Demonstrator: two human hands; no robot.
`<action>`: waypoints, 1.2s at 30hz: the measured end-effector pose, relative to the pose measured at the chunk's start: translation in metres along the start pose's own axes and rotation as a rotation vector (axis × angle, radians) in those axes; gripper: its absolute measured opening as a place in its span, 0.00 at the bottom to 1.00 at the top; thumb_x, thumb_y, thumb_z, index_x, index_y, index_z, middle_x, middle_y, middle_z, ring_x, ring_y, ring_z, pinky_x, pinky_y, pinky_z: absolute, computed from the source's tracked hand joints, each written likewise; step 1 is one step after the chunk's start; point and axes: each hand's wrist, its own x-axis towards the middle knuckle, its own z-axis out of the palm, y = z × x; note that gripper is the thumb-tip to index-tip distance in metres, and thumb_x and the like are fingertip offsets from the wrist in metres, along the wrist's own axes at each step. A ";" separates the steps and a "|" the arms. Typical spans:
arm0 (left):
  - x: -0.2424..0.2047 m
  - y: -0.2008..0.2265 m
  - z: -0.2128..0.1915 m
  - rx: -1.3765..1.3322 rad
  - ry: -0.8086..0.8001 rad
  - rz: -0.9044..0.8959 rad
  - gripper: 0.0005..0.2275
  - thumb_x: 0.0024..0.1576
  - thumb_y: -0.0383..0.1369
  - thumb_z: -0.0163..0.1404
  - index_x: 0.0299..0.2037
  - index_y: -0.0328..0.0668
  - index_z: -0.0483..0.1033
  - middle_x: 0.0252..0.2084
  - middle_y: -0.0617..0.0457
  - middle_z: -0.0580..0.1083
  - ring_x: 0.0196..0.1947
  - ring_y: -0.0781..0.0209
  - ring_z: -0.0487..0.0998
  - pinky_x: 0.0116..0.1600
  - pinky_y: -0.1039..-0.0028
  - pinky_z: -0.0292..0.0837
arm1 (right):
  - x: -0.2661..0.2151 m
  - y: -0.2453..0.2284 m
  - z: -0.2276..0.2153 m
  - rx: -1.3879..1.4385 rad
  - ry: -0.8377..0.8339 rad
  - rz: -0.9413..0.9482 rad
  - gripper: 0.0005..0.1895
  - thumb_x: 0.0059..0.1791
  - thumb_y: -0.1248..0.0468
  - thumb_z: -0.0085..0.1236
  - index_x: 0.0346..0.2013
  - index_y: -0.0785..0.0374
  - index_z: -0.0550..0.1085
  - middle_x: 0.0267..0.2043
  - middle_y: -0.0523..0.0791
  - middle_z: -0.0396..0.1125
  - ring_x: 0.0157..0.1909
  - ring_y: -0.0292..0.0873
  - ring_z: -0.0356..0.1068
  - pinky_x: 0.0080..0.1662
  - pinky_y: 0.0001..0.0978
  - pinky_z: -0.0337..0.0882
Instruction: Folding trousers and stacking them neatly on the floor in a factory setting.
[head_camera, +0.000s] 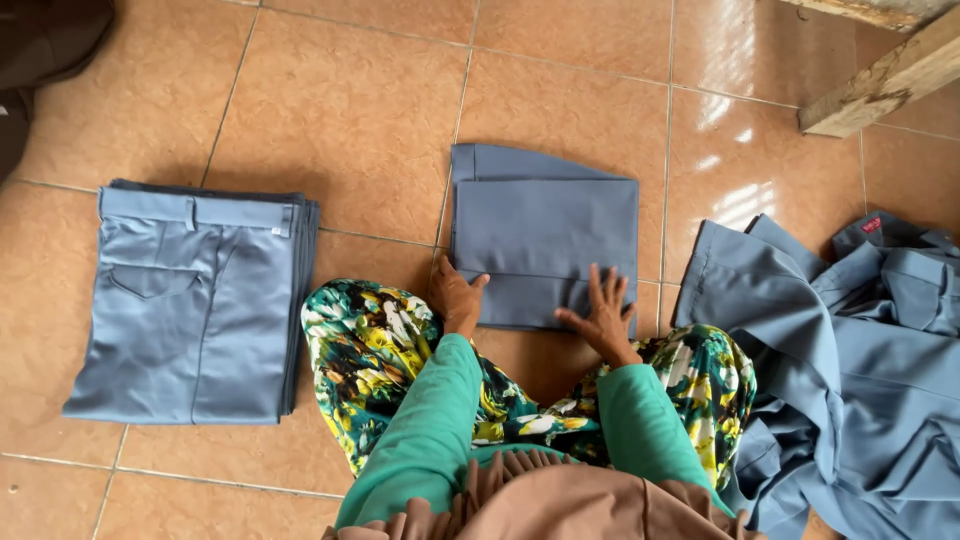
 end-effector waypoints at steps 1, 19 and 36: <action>0.009 -0.010 0.015 0.002 0.005 0.009 0.48 0.43 0.59 0.62 0.71 0.41 0.56 0.64 0.41 0.67 0.60 0.49 0.71 0.61 0.60 0.67 | -0.004 -0.005 0.001 0.007 0.008 0.000 0.63 0.40 0.26 0.57 0.79 0.41 0.38 0.81 0.55 0.26 0.80 0.65 0.23 0.66 0.83 0.29; -0.071 0.065 -0.144 -1.813 -0.294 -0.752 0.26 0.48 0.31 0.65 0.55 0.36 0.68 0.46 0.48 0.73 0.44 0.53 0.79 0.45 0.64 0.78 | -0.008 -0.017 0.024 -0.220 -0.162 -0.242 0.49 0.43 0.73 0.42 0.78 0.39 0.47 0.82 0.40 0.39 0.81 0.40 0.36 0.73 0.64 0.36; -0.070 0.150 -0.081 -1.081 -0.779 0.039 0.14 0.60 0.48 0.56 0.38 0.49 0.74 0.30 0.48 0.77 0.26 0.53 0.83 0.28 0.76 0.72 | 0.017 -0.018 0.022 1.398 -0.152 0.598 0.32 0.47 0.51 0.69 0.64 0.55 0.71 0.54 0.54 0.68 0.53 0.57 0.72 0.51 0.57 0.72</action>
